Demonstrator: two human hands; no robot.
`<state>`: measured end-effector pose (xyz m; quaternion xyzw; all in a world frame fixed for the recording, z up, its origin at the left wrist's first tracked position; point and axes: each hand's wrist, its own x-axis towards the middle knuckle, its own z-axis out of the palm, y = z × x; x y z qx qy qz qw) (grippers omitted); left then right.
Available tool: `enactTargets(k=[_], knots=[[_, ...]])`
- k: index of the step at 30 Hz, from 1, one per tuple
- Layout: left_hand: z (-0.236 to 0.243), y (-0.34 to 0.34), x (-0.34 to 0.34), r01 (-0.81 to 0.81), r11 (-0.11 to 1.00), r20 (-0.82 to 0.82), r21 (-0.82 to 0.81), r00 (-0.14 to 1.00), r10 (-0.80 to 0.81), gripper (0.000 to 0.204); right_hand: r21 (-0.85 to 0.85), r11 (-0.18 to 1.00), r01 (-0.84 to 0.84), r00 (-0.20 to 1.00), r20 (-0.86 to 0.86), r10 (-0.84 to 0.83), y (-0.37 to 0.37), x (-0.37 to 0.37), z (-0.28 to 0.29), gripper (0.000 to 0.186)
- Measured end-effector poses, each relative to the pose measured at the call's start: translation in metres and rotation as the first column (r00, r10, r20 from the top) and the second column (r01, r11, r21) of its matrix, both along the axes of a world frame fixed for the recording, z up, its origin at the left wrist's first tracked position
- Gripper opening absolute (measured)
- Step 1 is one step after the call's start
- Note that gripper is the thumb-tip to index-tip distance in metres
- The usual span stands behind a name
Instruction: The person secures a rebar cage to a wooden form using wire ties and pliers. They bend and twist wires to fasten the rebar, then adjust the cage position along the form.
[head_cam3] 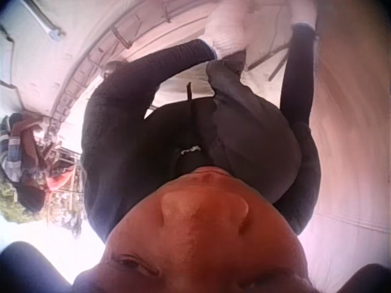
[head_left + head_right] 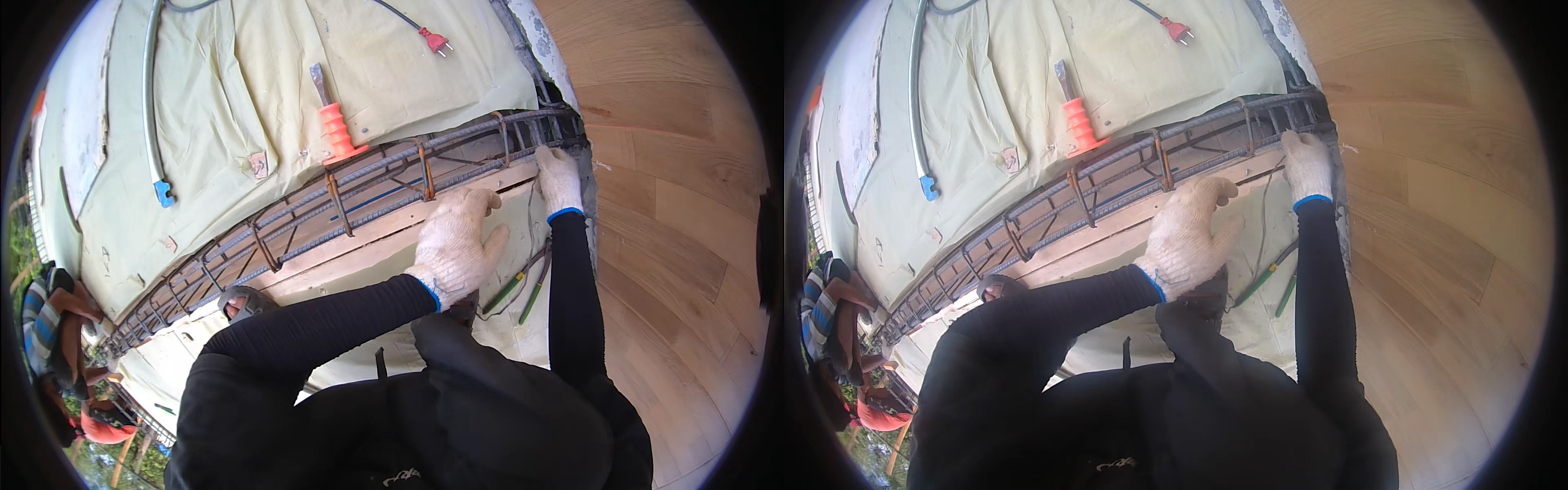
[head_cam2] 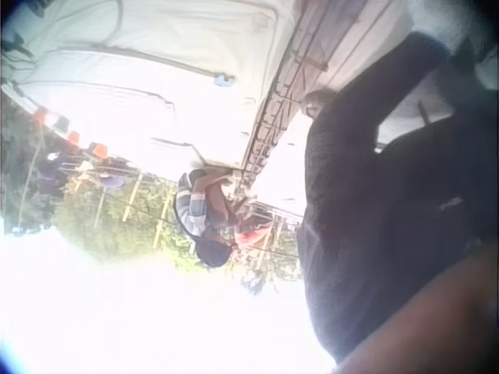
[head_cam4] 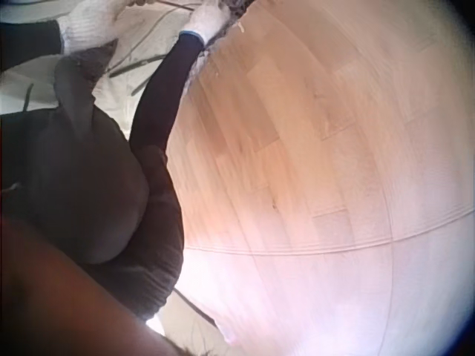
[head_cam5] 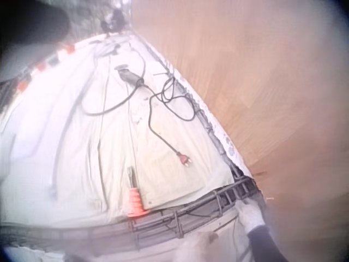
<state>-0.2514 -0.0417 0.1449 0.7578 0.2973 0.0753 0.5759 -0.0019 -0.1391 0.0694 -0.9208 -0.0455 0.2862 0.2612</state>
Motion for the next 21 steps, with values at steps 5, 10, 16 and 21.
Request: enactTargets(k=[5,10,16,21], knots=[[0.008,0.107,-0.15,-0.074,0.859,-0.193,0.507,0.961,0.197,0.026,0.105,0.99,-0.091,0.992,0.098,0.081,-0.018,-0.012,0.004,0.029],[0.007,0.142,-0.258,-0.092,0.826,-0.328,0.556,0.889,0.319,0.022,-0.157,0.86,-0.486,0.707,0.508,0.492,0.016,-0.034,0.057,0.032],[0.004,0.096,-0.265,0.067,0.865,-0.308,0.498,0.946,0.104,0.023,-0.104,0.303,-0.947,0.288,0.139,0.948,0.089,-0.077,0.103,0.027],[-0.002,0.075,-0.252,-0.12,0.851,-0.211,0.511,0.942,0.259,0.02,0.29,-0.034,-0.957,0.001,0.121,0.993,0.139,-0.118,0.104,0.037]])
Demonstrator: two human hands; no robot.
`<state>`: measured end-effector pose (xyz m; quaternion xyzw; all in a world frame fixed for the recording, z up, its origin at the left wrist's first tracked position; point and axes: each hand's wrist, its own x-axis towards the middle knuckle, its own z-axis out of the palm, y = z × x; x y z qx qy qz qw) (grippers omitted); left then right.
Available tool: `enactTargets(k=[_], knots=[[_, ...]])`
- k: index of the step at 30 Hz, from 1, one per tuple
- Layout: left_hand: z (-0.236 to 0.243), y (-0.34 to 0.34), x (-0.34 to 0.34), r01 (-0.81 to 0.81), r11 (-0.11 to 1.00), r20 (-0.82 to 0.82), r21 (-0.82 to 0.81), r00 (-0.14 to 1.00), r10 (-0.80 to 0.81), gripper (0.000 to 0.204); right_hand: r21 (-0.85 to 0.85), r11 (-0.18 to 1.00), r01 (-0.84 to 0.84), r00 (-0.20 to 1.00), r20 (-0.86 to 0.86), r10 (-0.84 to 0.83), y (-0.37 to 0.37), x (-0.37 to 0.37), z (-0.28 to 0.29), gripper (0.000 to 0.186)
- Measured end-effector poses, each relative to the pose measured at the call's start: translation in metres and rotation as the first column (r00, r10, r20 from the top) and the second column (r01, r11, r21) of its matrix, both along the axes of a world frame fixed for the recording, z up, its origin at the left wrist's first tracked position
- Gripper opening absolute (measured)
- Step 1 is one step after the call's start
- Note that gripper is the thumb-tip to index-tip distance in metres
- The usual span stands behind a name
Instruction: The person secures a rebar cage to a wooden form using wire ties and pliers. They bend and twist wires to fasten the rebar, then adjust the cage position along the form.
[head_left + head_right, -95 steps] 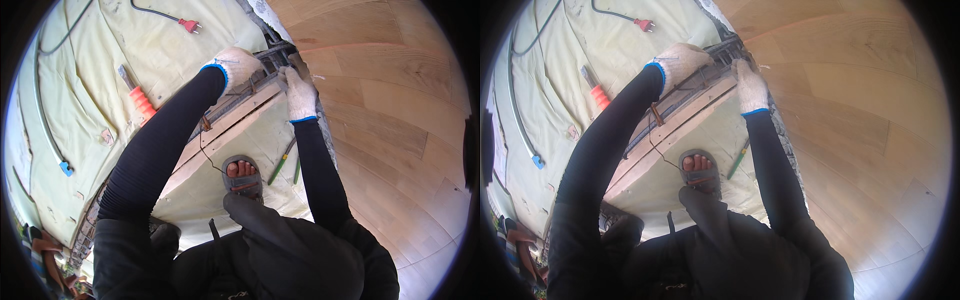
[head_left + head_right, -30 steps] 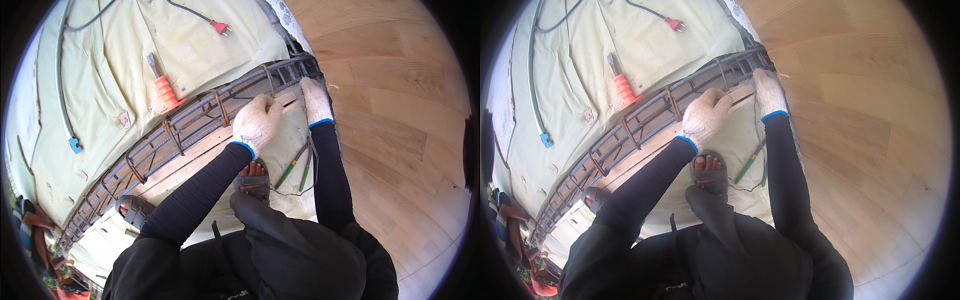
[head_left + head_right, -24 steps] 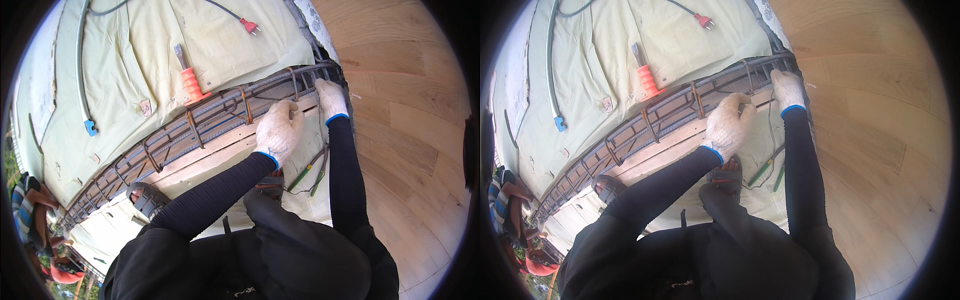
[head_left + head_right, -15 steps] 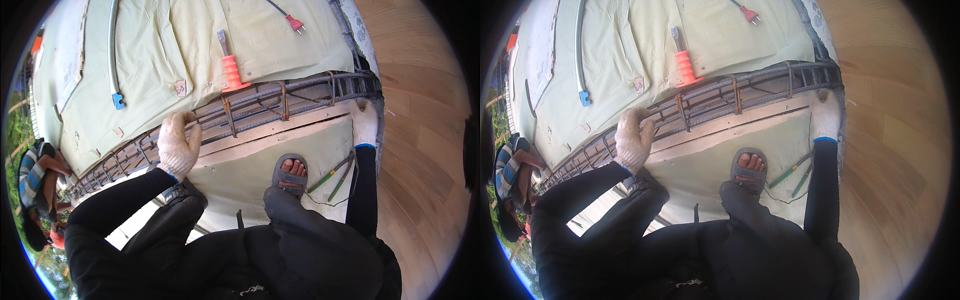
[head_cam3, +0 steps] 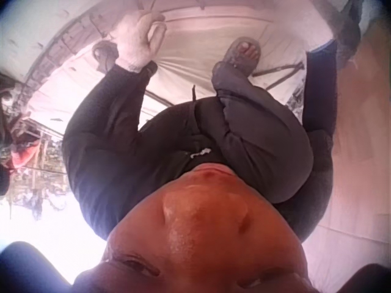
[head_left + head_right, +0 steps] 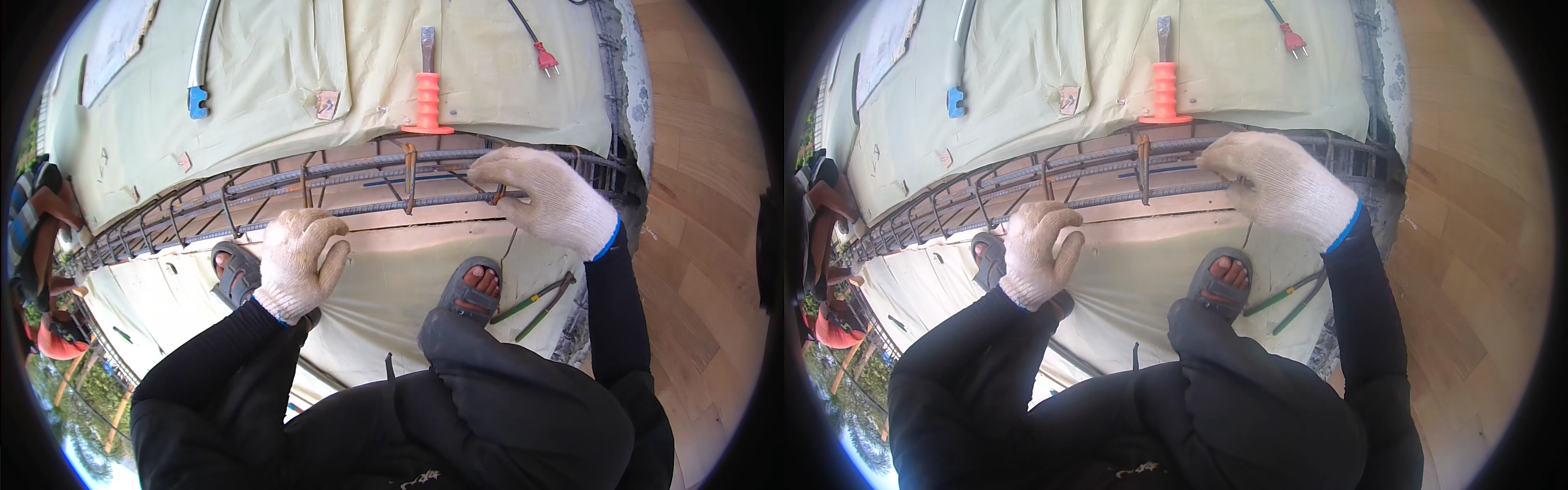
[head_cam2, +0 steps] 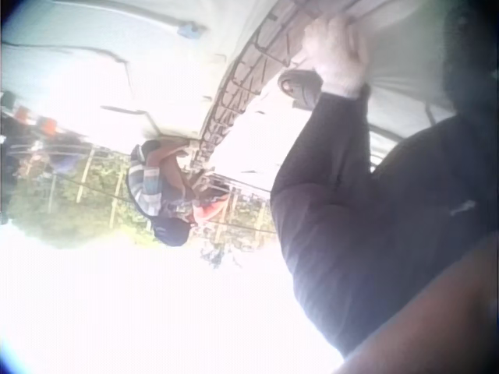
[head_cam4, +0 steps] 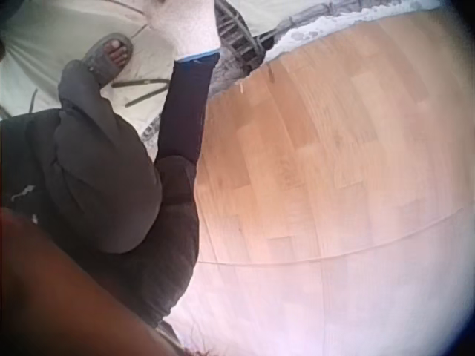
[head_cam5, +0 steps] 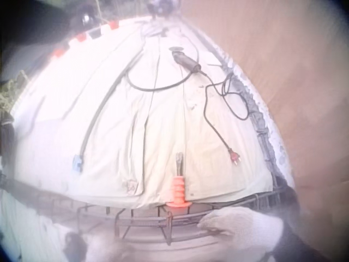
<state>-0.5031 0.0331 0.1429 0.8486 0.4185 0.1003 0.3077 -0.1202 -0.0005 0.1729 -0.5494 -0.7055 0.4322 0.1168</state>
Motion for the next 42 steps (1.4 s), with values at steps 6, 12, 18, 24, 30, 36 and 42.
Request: enactTargets(k=[6,12,18,24,30,36,42], knots=[[-0.011,0.039,-0.039,-0.413,0.911,-0.123,0.016,0.903,0.411,0.02,-0.275,0.951,-0.144,0.945,0.248,0.215,0.015,-0.075,-0.09,0.028],[-0.009,0.043,-0.071,-0.187,0.971,-0.117,-0.151,0.978,0.17,0.022,-0.412,0.788,-0.457,0.728,0.335,0.597,0.033,-0.081,-0.161,0.032],[-0.017,0.045,-0.099,-0.346,0.935,0.034,0.081,0.938,0.344,0.015,-0.552,0.82,-0.15,0.965,0.097,0.242,0.051,-0.109,-0.203,0.061],[-0.015,0.052,-0.125,-0.524,0.844,0.047,0.119,0.852,0.522,0.019,-0.455,0.861,-0.228,0.904,0.23,0.361,0.035,-0.073,-0.228,0.057],[-0.014,0.065,-0.175,-0.429,0.892,-0.353,0.143,0.82,0.451,0.028,-0.217,0.707,-0.673,0.621,0.354,0.699,0.024,-0.056,-0.241,0.034],[-0.021,0.084,-0.173,-0.224,0.952,-0.414,-0.211,0.902,0.121,0.028,0.011,0.733,-0.681,0.672,0.408,0.618,0.006,-0.034,-0.188,0.034],[-0.033,0.097,-0.154,-0.145,0.969,-0.498,-0.2,0.867,0.027,0.031,-0.418,0.88,-0.227,0.823,0.4,0.403,0.027,-0.06,-0.138,0.04]])
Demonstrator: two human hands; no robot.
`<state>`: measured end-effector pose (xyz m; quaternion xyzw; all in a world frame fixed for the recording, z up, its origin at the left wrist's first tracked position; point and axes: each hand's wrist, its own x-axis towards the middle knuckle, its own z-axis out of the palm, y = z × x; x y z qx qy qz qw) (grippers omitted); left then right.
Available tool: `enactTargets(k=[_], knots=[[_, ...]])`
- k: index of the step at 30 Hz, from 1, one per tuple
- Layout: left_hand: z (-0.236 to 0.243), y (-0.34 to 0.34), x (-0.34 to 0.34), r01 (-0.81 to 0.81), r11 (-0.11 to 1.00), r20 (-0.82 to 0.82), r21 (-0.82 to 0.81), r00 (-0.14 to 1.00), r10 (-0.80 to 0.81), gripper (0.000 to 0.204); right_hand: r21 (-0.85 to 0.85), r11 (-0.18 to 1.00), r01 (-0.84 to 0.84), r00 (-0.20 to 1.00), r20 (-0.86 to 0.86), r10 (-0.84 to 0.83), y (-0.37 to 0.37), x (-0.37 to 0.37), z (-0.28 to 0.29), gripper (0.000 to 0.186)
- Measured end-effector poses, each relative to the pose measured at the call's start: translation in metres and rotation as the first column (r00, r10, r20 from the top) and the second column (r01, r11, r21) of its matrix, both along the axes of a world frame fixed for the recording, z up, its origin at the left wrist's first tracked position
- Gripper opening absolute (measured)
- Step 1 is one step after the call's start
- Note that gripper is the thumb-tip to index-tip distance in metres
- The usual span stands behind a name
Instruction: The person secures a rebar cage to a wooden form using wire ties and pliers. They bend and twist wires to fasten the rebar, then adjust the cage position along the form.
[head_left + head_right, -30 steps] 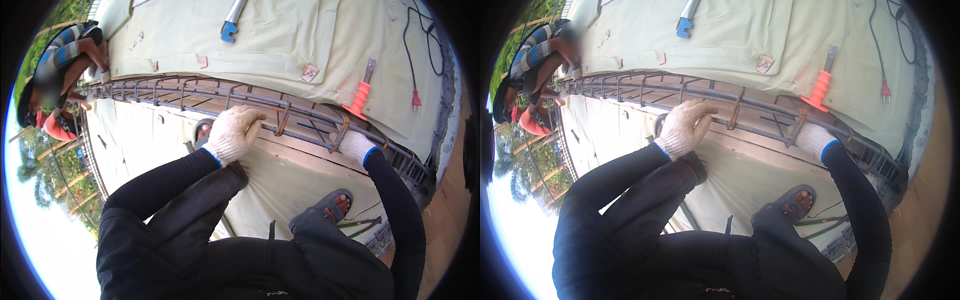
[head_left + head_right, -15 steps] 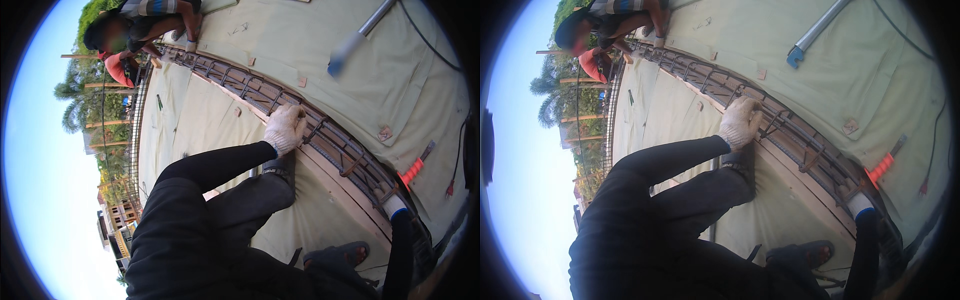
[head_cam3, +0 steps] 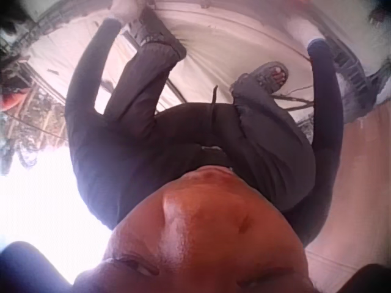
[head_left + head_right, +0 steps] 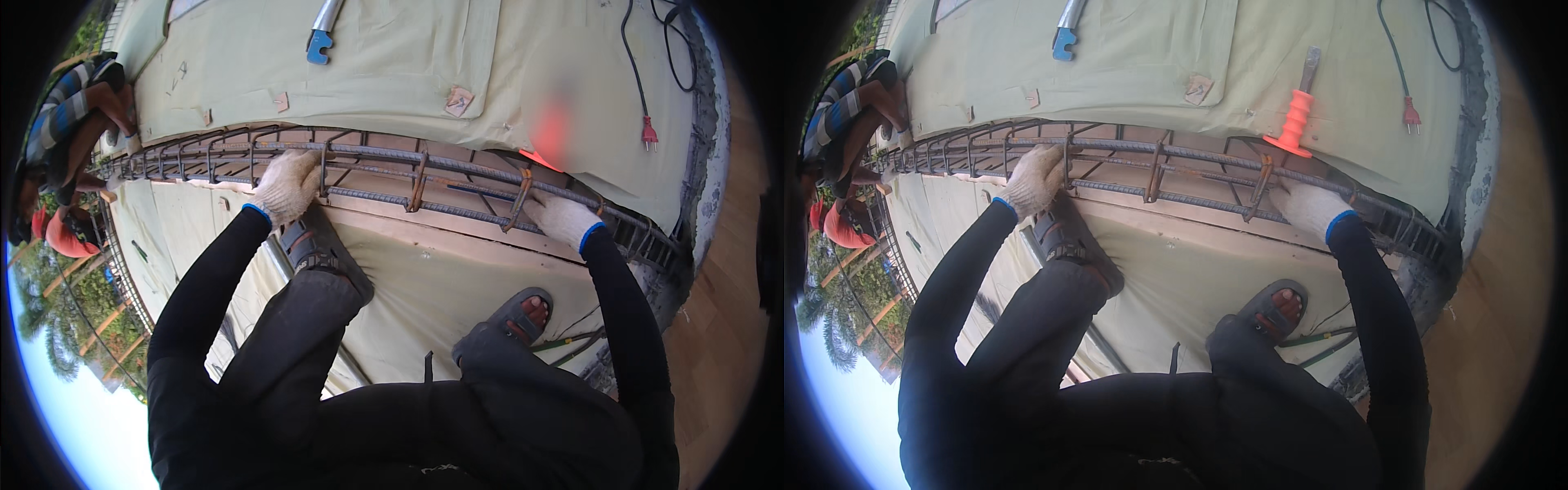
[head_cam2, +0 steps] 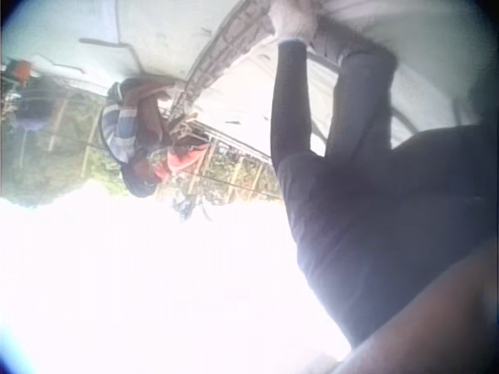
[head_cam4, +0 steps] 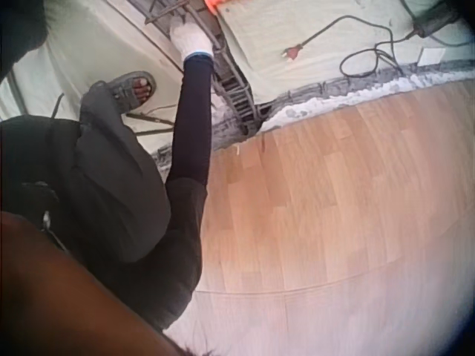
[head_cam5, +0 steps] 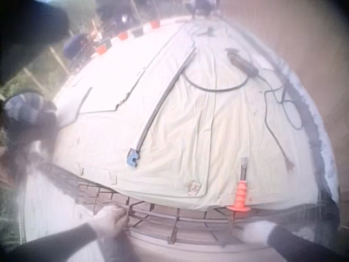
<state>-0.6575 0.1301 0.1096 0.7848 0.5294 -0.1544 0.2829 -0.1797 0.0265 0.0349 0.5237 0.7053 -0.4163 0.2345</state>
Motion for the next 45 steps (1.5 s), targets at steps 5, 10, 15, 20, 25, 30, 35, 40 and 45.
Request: enactTargets(k=[5,10,15,20,25,30,35,40,45], knots=[[-0.04,0.031,-0.023,-0.027,0.955,-0.064,-0.297,0.998,0.008,0.05,-0.143,0.952,0.27,0.958,0.138,-0.251,0.008,-0.01,0.024,0.063],[-0.08,0.044,-0.038,-0.279,0.624,0.008,-0.73,0.909,0.416,0.036,0.003,0.955,0.296,0.955,-0.025,-0.295,0.004,-0.013,0.03,0.046],[-0.089,0.041,-0.022,-0.116,0.727,0.081,-0.677,0.97,0.23,0.046,0.006,0.95,0.313,0.941,-0.137,-0.31,0.007,-0.034,0.022,0.036],[-0.077,0.041,-0.014,0.071,0.822,0.277,-0.565,0.955,0.108,0.063,0.011,0.971,0.239,0.941,-0.248,-0.229,0.011,-0.032,0.012,0.031],[-0.06,0.045,-0.048,-0.152,0.823,0.029,-0.548,0.979,0.2,0.049,-0.064,0.965,0.253,0.954,-0.151,-0.26,0.005,-0.019,0.013,0.038],[-0.06,0.043,-0.086,-0.213,0.856,0.104,-0.471,0.95,0.294,0.035,-0.07,0.936,0.346,0.937,-0.028,-0.349,0.004,-0.012,0.024,0.042],[-0.072,0.04,-0.085,-0.425,0.652,0.004,-0.628,0.836,0.549,0.03,-0.202,0.911,0.359,0.929,-0.018,-0.369,0.005,-0.012,0.029,0.047],[-0.064,0.04,-0.054,-0.363,0.725,0.001,-0.585,0.894,0.449,0.028,-0.163,0.901,0.403,0.9,-0.105,-0.422,0.006,-0.016,0.029,0.047],[-0.054,0.042,-0.035,-0.055,0.834,0.131,-0.549,0.98,0.151,0.03,-0.058,0.913,0.405,0.909,-0.079,-0.408,0.002,-0.022,0.034,0.054]])
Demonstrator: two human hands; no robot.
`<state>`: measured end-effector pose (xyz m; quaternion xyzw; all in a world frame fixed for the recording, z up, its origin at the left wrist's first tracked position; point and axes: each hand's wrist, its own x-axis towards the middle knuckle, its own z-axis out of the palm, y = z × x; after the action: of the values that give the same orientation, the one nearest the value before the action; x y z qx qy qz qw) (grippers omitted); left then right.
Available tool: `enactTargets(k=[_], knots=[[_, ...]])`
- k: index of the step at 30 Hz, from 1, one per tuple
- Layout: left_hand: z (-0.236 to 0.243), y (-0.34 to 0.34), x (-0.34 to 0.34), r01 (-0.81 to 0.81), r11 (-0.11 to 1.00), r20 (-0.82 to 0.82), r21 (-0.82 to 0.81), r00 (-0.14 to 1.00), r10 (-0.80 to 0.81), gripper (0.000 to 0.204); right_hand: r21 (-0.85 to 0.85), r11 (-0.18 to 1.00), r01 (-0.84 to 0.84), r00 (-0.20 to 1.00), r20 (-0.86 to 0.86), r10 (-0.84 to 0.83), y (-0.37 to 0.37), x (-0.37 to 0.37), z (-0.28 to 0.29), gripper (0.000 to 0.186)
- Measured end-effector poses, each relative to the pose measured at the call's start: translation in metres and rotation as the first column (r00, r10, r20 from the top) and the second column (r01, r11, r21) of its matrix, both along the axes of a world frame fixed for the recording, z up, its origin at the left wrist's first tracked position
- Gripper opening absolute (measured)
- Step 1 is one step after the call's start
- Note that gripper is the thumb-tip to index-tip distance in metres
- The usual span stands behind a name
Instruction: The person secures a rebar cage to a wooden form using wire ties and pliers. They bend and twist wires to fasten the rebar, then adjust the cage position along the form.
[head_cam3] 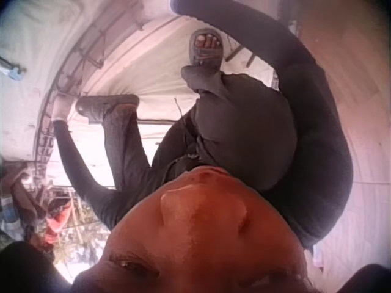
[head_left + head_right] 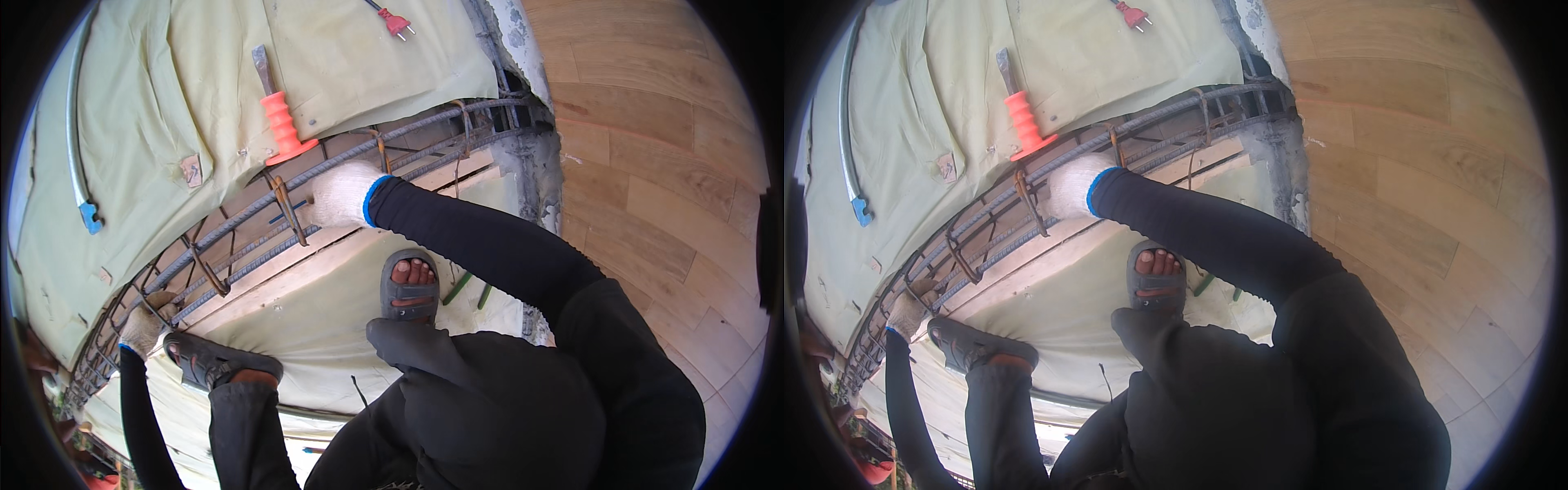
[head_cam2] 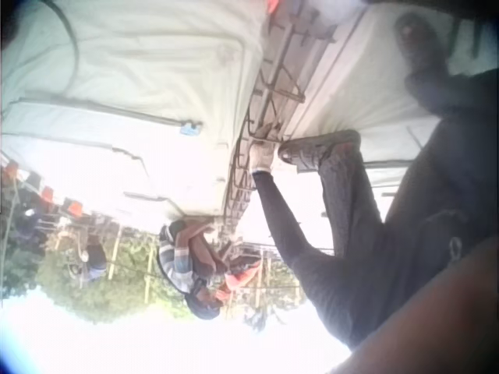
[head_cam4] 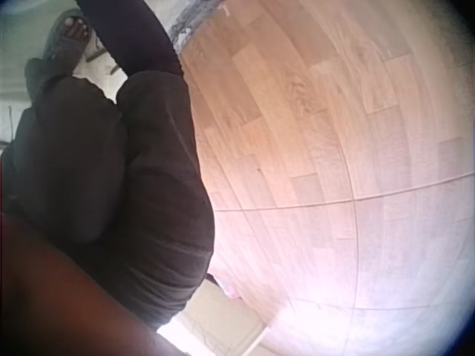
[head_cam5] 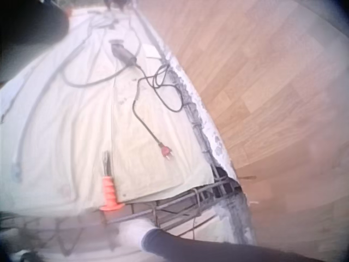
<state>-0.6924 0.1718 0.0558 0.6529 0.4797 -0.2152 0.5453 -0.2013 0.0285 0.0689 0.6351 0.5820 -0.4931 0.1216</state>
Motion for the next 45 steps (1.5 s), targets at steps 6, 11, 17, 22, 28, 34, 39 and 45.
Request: enactTargets(k=[6,11,17,22,28,34,39,45], knots=[[-0.006,-0.001,-0.017,-0.242,0.959,-0.038,-0.148,0.97,0.239,0.032,-0.053,0.998,0.018,1.0,-0.002,-0.018,0.0,0.0,0.009,0.044],[-0.01,-0.006,-0.018,-0.29,0.952,-0.026,-0.098,0.957,0.289,0.026,-0.033,0.997,0.071,0.997,0.039,-0.07,-0.001,-0.004,0.014,0.04],[-0.004,-0.011,-0.002,-0.279,0.958,-0.032,-0.063,0.96,0.278,0.02,0.02,0.99,0.142,0.988,0.06,-0.143,-0.007,-0.009,0.019,0.036],[-0.006,-0.012,-0.002,-0.329,0.938,-0.065,-0.109,0.944,0.323,0.027,0.082,0.99,0.116,0.988,0.092,-0.124,-0.008,-0.012,0.019,0.032],[-0.012,-0.013,-0.009,-0.369,0.928,-0.009,-0.043,0.929,0.369,0.026,0.057,0.982,0.182,0.98,0.071,-0.186,-0.01,-0.016,0.012,0.029],[-0.015,-0.012,-0.009,-0.426,0.9,-0.059,-0.089,0.905,0.422,0.025,0.077,0.987,0.143,0.988,0.048,-0.147,-0.009,-0.014,0.007,0.03],[-0.015,-0.012,-0.009,-0.42,0.906,-0.046,-0.057,0.907,0.418,0.027,-0.019,0.98,0.2,0.978,0.061,-0.198,-0.008,-0.007,0.014,0.035],[-0.016,-0.012,-0.003,-0.36,0.926,-0.054,-0.117,0.933,0.356,0.03,-0.079,0.993,0.085,0.993,0.089,-0.078,-0.003,-0.002,0.014,0.036]])
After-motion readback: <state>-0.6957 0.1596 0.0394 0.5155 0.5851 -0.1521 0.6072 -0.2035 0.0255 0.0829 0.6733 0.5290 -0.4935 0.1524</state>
